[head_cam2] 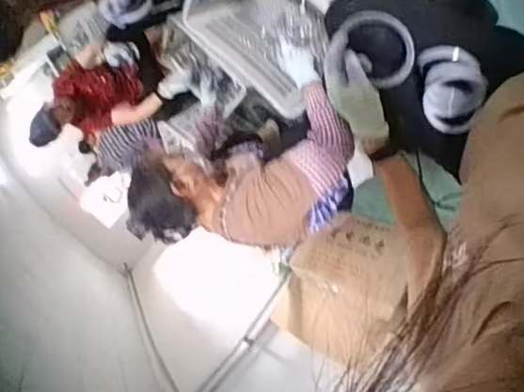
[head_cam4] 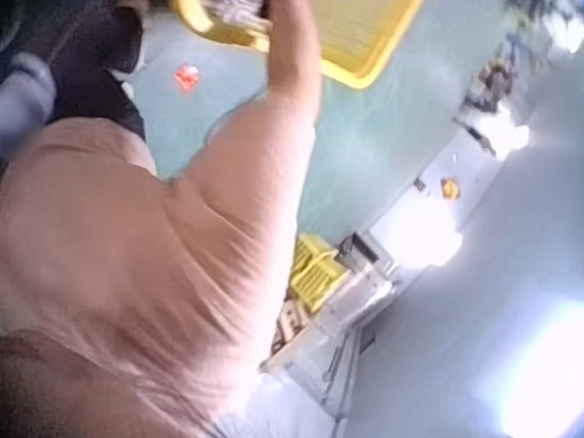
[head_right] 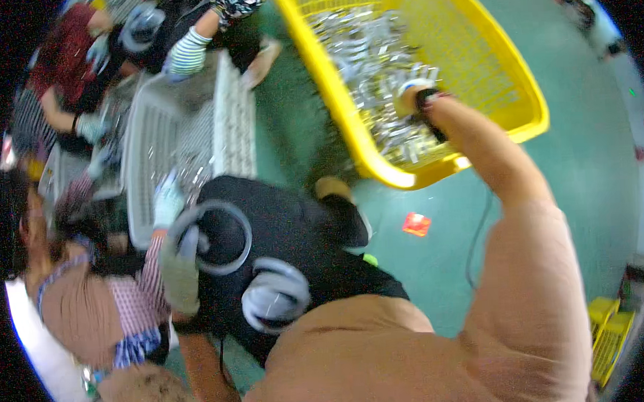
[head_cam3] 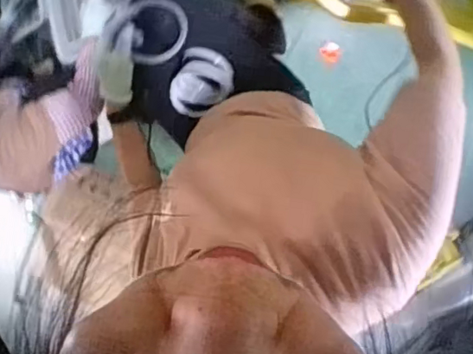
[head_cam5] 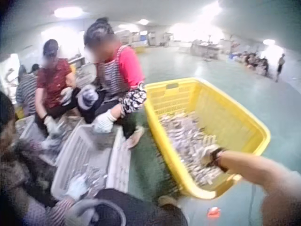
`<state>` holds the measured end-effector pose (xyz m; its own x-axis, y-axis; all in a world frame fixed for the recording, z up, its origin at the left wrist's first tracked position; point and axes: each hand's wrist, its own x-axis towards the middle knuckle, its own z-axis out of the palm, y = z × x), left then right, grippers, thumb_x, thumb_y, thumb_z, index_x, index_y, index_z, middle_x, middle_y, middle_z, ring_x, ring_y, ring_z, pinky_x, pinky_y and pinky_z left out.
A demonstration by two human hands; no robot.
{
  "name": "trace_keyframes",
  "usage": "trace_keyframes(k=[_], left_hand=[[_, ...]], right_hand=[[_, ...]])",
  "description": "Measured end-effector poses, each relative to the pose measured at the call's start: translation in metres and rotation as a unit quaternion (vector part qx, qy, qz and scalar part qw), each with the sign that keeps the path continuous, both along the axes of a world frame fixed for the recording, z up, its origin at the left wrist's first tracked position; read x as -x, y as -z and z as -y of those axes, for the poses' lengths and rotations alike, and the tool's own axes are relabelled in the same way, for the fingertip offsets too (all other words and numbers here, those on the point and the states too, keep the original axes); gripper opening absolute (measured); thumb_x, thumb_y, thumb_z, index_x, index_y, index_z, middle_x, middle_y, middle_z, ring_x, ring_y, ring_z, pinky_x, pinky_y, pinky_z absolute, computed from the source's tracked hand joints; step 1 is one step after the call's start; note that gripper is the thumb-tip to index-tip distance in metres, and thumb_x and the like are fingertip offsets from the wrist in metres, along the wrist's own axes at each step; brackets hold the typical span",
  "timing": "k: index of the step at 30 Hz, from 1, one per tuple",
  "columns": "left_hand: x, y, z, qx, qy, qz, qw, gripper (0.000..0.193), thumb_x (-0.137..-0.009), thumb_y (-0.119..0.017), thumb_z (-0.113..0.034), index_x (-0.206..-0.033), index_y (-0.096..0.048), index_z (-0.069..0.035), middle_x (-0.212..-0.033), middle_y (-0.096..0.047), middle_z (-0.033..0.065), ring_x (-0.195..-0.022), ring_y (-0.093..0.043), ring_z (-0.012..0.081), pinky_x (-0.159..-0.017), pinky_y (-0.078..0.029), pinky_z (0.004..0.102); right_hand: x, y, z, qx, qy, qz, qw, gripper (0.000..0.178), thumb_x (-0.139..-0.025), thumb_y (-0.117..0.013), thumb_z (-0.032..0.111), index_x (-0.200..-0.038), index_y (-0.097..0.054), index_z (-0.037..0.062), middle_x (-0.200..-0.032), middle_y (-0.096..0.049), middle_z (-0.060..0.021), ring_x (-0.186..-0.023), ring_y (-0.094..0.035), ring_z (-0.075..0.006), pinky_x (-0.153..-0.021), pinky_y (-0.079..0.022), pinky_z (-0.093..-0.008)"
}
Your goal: The person puts on gloves, picks up a metal frame, and fits two plastic rings onto it. They then pick up a metal clip, attach it to the frame, and place the assembly into a yellow basket.
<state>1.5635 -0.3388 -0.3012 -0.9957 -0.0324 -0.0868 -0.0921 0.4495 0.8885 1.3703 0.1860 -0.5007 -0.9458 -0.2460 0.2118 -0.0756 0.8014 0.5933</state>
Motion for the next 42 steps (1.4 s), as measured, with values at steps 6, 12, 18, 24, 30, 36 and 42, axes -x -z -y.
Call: trace_keyframes(k=[6,12,18,24,30,36,42], left_hand=[[0.024,0.003,-0.036,-0.125,0.028,-0.068,0.989,0.042,-0.103,-0.055,-0.009,-0.145,-0.058,-0.004,-0.112,-0.075,0.0058,-0.076,-0.061,0.0075,-0.068,-0.052,0.0232],[0.020,-0.030,-0.051,-0.218,0.070,-0.173,0.958,0.041,-0.105,-0.056,-0.008,-0.145,-0.058,-0.001,-0.115,-0.073,0.0095,-0.089,-0.068,0.0099,-0.080,-0.058,0.0234],[0.017,-0.009,-0.003,-0.183,-0.053,-0.178,0.965,0.036,-0.105,-0.061,-0.014,-0.138,-0.063,0.000,-0.114,-0.074,0.0105,-0.093,-0.070,0.0102,-0.083,-0.057,0.0241],[0.035,0.063,0.064,-0.017,-0.071,-0.093,0.993,0.033,-0.107,-0.058,-0.019,-0.134,-0.067,-0.003,-0.121,-0.072,0.0105,-0.107,-0.068,0.0153,-0.095,-0.053,0.0281],[0.107,0.092,0.087,-0.107,0.045,0.081,0.990,0.039,-0.106,-0.060,-0.023,-0.136,-0.063,0.002,-0.132,-0.068,0.0124,-0.124,-0.062,0.0209,-0.110,-0.046,0.0353],[0.205,0.134,0.111,0.170,0.141,0.187,0.957,0.043,-0.101,-0.064,-0.027,-0.136,-0.064,-0.003,-0.130,-0.071,0.0146,-0.124,-0.063,0.0260,-0.107,-0.047,0.0373],[0.270,0.179,0.088,0.406,0.308,0.284,0.812,0.074,-0.089,-0.074,-0.033,-0.154,-0.047,-0.010,-0.146,-0.059,0.0229,-0.131,-0.060,0.0379,-0.109,-0.048,0.0453]], right_hand=[[-0.073,-0.288,0.103,0.595,0.032,0.216,0.774,0.030,-0.099,-0.068,0.032,-0.113,-0.076,0.0057,-0.087,-0.073,0.0009,-0.070,-0.064,-0.0101,-0.063,-0.052,-0.0289],[-0.135,-0.280,0.245,0.640,-0.185,0.357,0.655,0.048,-0.096,-0.071,0.036,-0.133,-0.068,0.0063,-0.086,-0.074,-0.0098,-0.072,-0.067,-0.0126,-0.067,-0.055,-0.0280],[-0.121,-0.235,0.273,0.754,-0.076,0.369,0.538,0.031,-0.102,-0.063,0.033,-0.110,-0.076,0.0066,-0.069,-0.066,0.0001,-0.057,-0.056,-0.0077,-0.055,-0.046,-0.0269],[-0.133,-0.178,0.279,0.694,-0.118,0.418,0.574,0.030,-0.101,-0.064,0.032,-0.102,-0.078,0.0055,-0.071,-0.068,-0.0053,-0.063,-0.059,-0.0133,-0.063,-0.051,-0.0330],[-0.137,-0.147,0.297,0.537,-0.254,0.320,0.738,0.035,-0.102,-0.059,0.042,-0.089,-0.072,0.0130,-0.079,-0.070,-0.0137,-0.071,-0.069,-0.0334,-0.063,-0.053,-0.0431],[-0.123,-0.143,0.296,0.581,-0.248,0.331,0.701,0.034,-0.102,-0.058,0.042,-0.091,-0.073,0.0137,-0.075,-0.069,-0.0119,-0.067,-0.068,-0.0319,-0.060,-0.052,-0.0418],[-0.105,-0.138,0.296,0.601,-0.229,0.342,0.685,0.031,-0.100,-0.061,0.040,-0.088,-0.073,0.0143,-0.070,-0.068,-0.0102,-0.062,-0.068,-0.0299,-0.057,-0.051,-0.0413]])
